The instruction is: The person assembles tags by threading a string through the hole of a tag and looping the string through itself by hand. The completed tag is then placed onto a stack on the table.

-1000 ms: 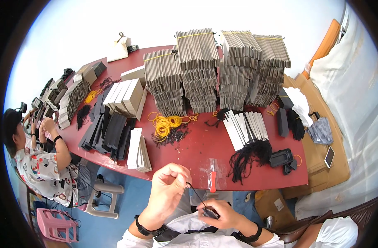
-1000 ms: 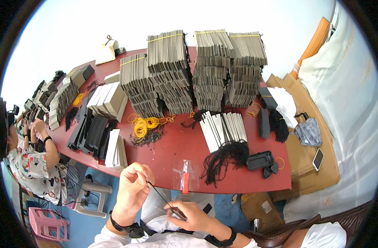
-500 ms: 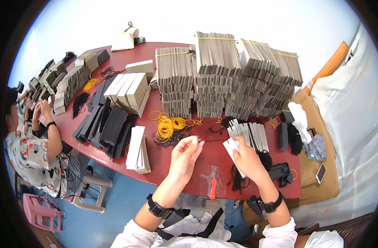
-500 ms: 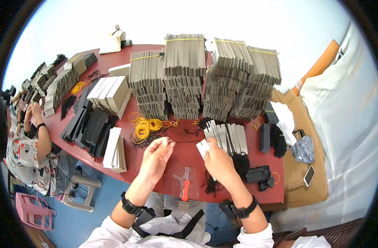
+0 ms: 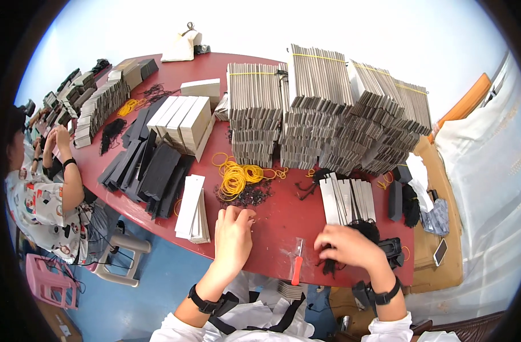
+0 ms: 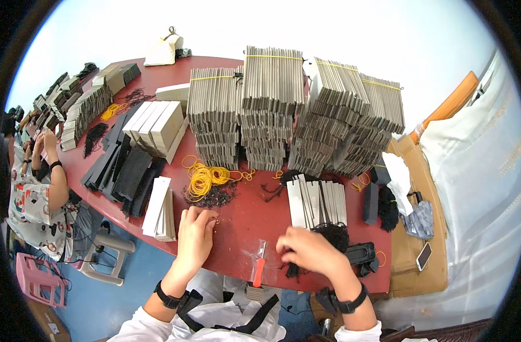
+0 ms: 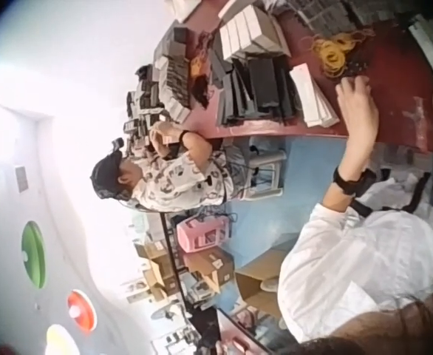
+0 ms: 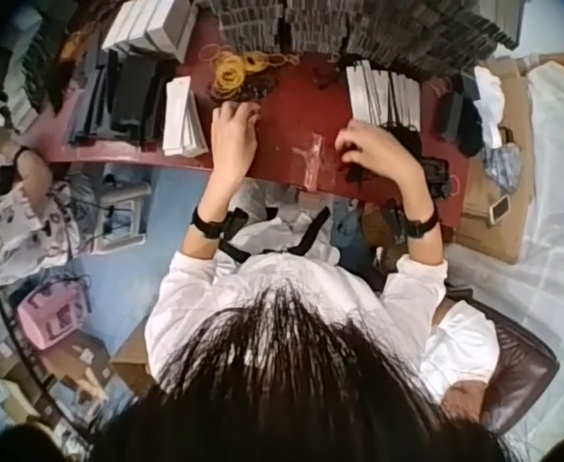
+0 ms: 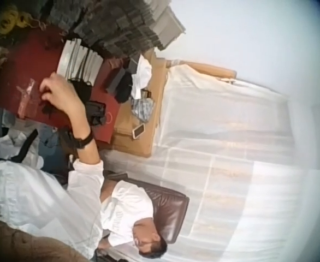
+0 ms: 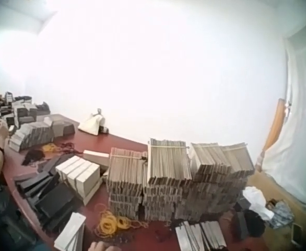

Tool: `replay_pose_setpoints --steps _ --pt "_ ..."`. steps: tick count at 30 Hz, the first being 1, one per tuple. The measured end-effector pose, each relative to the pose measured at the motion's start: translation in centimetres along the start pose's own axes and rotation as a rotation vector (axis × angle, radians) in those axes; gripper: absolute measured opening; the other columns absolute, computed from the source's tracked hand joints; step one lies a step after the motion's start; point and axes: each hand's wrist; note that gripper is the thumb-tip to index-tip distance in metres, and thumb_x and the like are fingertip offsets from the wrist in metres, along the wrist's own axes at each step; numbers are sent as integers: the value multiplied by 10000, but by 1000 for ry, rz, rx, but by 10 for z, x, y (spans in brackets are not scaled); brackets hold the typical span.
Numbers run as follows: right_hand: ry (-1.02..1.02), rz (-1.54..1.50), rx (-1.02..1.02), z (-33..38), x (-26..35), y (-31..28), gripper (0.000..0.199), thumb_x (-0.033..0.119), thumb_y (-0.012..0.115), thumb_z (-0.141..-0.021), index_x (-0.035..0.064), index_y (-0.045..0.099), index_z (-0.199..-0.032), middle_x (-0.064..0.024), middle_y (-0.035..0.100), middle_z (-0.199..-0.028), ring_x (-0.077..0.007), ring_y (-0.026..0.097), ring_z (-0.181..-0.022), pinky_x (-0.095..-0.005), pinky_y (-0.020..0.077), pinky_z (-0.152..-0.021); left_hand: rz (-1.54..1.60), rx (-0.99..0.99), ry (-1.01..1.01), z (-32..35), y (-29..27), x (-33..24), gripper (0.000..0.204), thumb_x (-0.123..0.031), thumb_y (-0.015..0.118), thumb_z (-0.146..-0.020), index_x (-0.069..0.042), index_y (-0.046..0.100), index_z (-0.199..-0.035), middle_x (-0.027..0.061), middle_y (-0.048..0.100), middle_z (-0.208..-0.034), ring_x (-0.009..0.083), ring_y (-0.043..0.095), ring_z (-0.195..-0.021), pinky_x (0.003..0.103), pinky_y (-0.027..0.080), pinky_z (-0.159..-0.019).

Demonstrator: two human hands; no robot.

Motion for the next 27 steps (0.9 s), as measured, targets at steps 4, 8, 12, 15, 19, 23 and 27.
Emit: replay_pose_setpoints --steps 4,8,12,15,19,23,27 --pt "-6 49 38 12 0 14 81 134 676 -794 88 638 -848 -52 543 -894 -257 559 -910 -361 472 -775 -69 -3 25 -8 8 1 174 -8 623 -787 -61 631 -953 109 532 -907 310 504 -873 399 433 -756" --pt "-178 -74 -139 1 22 12 57 114 676 -799 81 643 -831 -41 569 -895 -253 553 -873 -346 460 -766 -175 -1 67 -18 22 0 179 -47 624 -794 -67 628 -972 89 526 -914 283 503 -883 390 421 -728" --pt "-450 -253 -247 0 53 13 90 93 654 -798 45 605 -856 -57 600 -866 -255 556 -819 -351 472 -730 -251 -12 69 -22 22 -1 208 -75 646 -782 -71 613 -987 83 527 -923 275 505 -892 379 411 -717" --pt "-442 -247 -228 3 56 28 94 76 650 -792 45 598 -864 -55 592 -849 -249 560 -796 -346 477 -694 -295 -9 61 -24 23 7 185 -100 660 -774 -63 590 -941 87 520 -914 279 504 -884 384 406 -708" --pt "-404 -183 -263 7 48 40 94 52 648 -780 42 590 -854 -53 580 -829 -244 562 -778 -340 481 -672 -328 16 0 -24 24 8 169 -118 673 -765 -60 564 -880 91 511 -899 281 502 -875 391 400 -702" --pt "-336 -212 -234 11 44 43 118 53 700 -766 42 639 -865 -69 632 -832 -252 573 -759 -339 482 -675 -294 -11 -3 -23 28 11 148 -82 679 -744 -78 561 -832 94 505 -857 297 497 -846 406 399 -701" --pt "-290 -220 -327 10 41 46 96 46 675 -778 32 621 -856 -70 619 -817 -251 566 -756 -344 479 -676 -324 27 7 -23 25 14 116 -67 650 -756 -79 566 -835 97 507 -854 297 500 -838 404 397 -699"
Point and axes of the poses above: each hand's wrist, its own z-axis away from the middle knuckle, its own y-axis out of the palm, x = y × z
